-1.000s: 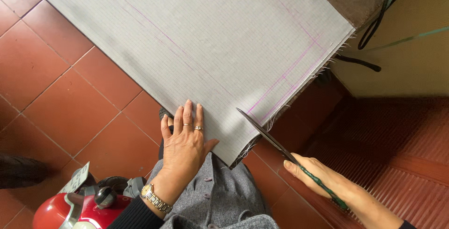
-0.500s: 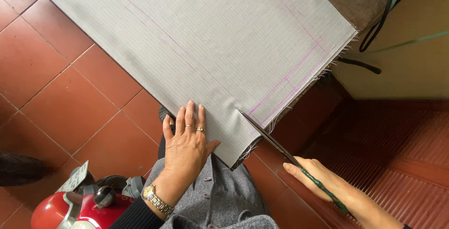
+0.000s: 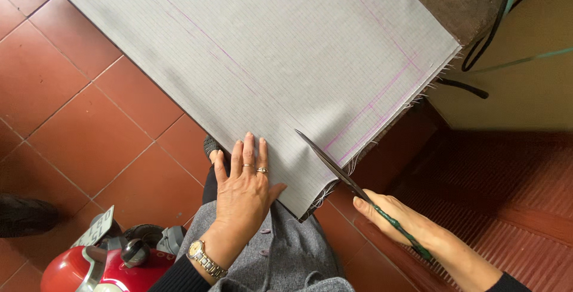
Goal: The person cuts along a marked line on a piece of light grey fabric using large shears, moving a wooden weight and the fabric as they progress.
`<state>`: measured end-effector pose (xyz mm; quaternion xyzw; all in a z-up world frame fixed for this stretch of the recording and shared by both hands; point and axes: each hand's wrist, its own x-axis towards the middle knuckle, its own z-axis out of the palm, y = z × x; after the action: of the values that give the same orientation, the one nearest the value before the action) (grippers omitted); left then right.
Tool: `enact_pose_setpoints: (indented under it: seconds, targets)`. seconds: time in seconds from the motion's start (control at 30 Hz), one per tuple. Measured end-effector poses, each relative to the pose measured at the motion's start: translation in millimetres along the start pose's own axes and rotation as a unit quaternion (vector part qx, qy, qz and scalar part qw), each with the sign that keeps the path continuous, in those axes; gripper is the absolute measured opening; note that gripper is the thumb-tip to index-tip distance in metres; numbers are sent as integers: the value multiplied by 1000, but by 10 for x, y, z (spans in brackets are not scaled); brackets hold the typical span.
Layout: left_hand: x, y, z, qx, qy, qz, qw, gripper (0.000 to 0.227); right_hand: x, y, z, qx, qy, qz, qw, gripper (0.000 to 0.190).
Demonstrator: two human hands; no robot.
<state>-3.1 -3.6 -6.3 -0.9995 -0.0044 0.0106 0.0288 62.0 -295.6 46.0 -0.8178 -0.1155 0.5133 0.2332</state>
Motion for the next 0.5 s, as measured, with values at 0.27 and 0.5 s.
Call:
enact_pose_setpoints:
  seconds: [0.27,0.5]
  targets:
    - [3,17,6,21,-20,0,1000,103,-4,-101,-25,58,13,28,998,45]
    - [62,-81,-87,8,-12,28,1000,99,-10,-7,-18,61,1,-5,998,43]
